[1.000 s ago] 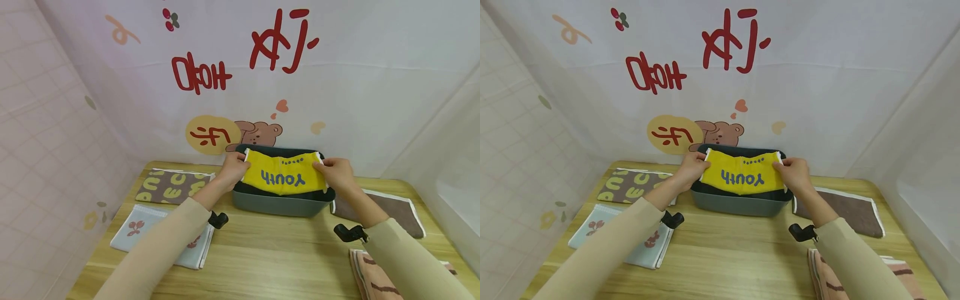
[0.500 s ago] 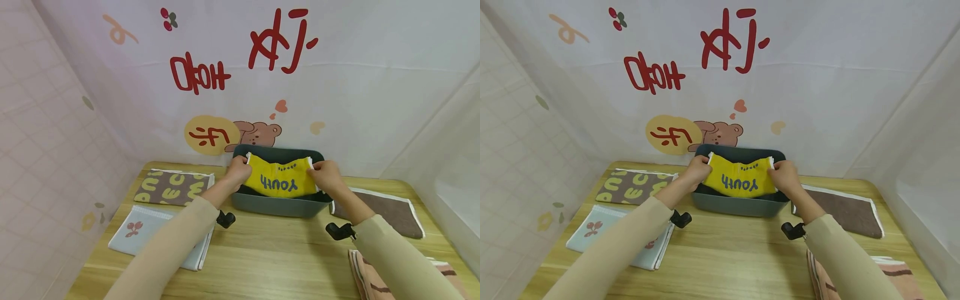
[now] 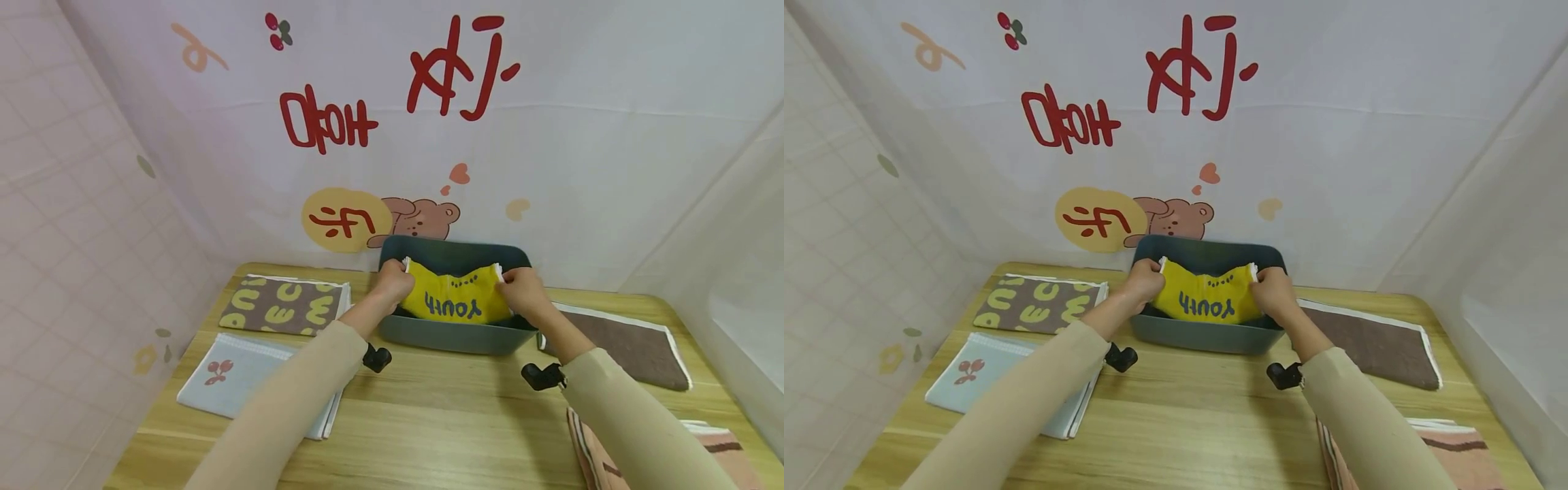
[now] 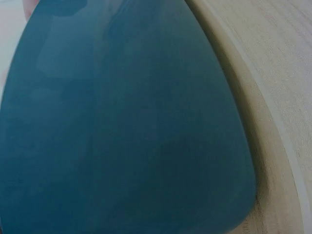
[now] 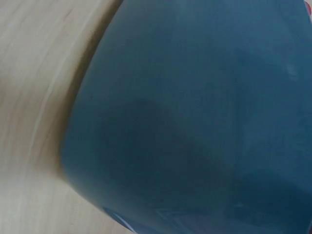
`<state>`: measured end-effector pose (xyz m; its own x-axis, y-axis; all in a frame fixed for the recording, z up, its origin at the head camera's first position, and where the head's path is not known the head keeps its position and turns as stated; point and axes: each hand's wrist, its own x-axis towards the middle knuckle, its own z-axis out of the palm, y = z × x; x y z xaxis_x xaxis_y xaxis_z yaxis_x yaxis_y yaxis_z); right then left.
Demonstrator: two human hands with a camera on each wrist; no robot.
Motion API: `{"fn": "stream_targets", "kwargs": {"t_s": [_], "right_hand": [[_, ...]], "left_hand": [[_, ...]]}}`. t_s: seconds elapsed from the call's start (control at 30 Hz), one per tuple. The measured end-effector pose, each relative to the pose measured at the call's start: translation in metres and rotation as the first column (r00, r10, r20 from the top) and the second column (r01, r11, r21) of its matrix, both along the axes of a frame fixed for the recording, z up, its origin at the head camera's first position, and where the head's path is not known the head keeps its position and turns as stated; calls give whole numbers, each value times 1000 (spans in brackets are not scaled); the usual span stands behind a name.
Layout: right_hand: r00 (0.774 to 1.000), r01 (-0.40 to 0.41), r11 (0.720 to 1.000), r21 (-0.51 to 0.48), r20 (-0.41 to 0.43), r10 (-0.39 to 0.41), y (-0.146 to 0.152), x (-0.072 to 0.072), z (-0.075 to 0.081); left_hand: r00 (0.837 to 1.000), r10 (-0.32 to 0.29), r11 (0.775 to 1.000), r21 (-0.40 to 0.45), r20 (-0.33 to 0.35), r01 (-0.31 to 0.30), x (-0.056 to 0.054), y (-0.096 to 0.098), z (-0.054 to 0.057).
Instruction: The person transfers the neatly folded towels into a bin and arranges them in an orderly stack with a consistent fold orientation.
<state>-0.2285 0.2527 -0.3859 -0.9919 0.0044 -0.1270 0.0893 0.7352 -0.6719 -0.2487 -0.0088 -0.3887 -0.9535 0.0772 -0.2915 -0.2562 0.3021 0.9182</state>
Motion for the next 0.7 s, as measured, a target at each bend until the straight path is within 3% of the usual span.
{"fn": "stream_targets", "kwargs": {"t_s": [0.2,0.37,0.53,0.7], "right_hand": [[999,-27,1000,4,-42,27,1,1,-1],[999,-24,1000,11,-34,25,1,2,-2],[999,-17,999,47,-49,20,0,2,-4],[999,-46,997,59,-15,47,-1,0,-2]], "left_hand": [[1000,-3,999,-46,16,4,-3,1,-1],[996,-53,989,-132,66,61,-7,1,-5],[988,-109,985,-118,109,122,-6,0,-7],[991,-101,986,-124,85,111,-5,2,-6]]}}
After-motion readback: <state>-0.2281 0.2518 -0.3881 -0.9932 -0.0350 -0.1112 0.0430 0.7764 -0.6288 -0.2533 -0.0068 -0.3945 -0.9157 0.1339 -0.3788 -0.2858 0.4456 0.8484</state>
